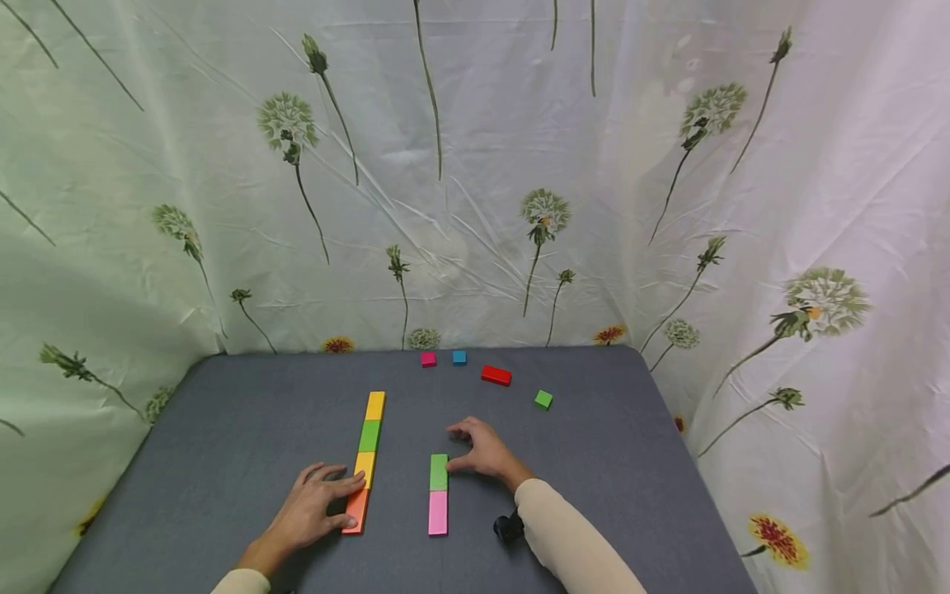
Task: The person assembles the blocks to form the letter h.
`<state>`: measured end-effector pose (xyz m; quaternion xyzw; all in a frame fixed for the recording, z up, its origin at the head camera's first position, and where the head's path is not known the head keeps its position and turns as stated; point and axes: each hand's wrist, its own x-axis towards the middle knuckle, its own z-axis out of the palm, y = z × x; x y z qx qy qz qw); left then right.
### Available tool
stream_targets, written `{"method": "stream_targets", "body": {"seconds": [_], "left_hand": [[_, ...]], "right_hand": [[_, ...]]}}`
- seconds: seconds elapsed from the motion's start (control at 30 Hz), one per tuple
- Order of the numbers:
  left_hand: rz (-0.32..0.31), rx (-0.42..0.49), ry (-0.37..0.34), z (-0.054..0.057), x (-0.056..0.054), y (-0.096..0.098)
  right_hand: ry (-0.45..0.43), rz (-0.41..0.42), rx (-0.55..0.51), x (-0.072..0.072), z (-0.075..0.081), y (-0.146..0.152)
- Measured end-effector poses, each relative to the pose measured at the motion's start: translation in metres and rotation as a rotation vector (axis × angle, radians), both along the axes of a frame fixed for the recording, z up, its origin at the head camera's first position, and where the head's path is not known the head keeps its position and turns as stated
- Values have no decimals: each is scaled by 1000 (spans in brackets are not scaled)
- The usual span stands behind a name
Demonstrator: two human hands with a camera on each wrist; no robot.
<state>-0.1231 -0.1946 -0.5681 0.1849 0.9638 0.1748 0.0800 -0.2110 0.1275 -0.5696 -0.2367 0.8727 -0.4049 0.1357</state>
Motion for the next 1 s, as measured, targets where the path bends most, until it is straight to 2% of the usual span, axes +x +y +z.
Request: {"method": "stream_targets", "body": {"seconds": [0.27, 0.47, 0.67, 1.0], "left_hand": [[-1, 11, -9, 1, 0, -3], [-19, 6, 11, 1, 1, -4], [-37, 14, 26, 0, -2, -4], [-72, 21, 57, -1, -2, -6]], "right_hand": [[22, -365, -127, -46, 9, 20], [25, -537, -101, -74, 9, 32], [-11, -578, -88, -89, 6, 37], [-21, -589, -62, -96, -6, 37]]}}
